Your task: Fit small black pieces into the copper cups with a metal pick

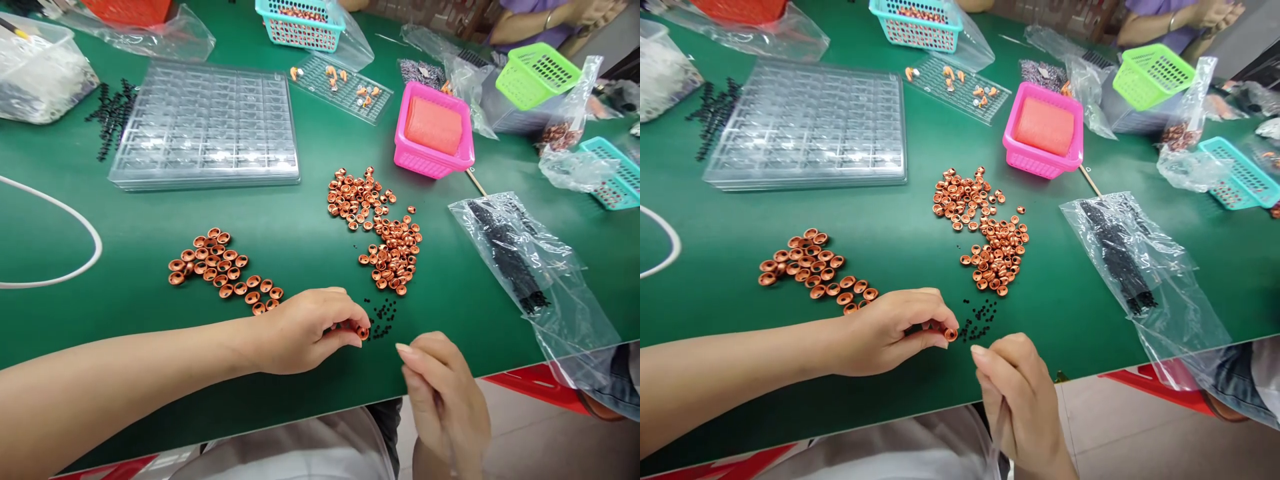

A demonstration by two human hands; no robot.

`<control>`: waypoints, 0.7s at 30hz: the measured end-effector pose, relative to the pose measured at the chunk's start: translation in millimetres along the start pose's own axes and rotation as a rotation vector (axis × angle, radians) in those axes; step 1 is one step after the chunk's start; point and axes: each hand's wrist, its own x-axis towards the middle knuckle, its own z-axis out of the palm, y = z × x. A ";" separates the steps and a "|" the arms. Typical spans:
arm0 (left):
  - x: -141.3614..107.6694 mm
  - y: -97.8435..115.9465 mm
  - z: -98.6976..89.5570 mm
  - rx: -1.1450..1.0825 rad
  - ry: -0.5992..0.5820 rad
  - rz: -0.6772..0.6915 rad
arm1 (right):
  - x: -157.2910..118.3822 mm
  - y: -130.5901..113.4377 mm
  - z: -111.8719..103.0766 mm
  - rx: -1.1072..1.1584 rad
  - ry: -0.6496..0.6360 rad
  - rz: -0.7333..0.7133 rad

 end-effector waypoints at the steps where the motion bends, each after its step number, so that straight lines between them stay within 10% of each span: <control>1: -0.3 1.3 -0.7 -0.007 -0.006 0.011 | 1.8 1.2 -0.4 -0.025 -0.044 -0.033; 11: -3.3 8.5 -0.6 -0.057 -0.057 0.093 | -3.7 20.3 4.1 -0.103 -0.270 -0.371; 21: -7.0 5.0 2.9 -0.051 -0.054 0.098 | 2.3 15.1 2.8 -0.042 -0.320 -0.411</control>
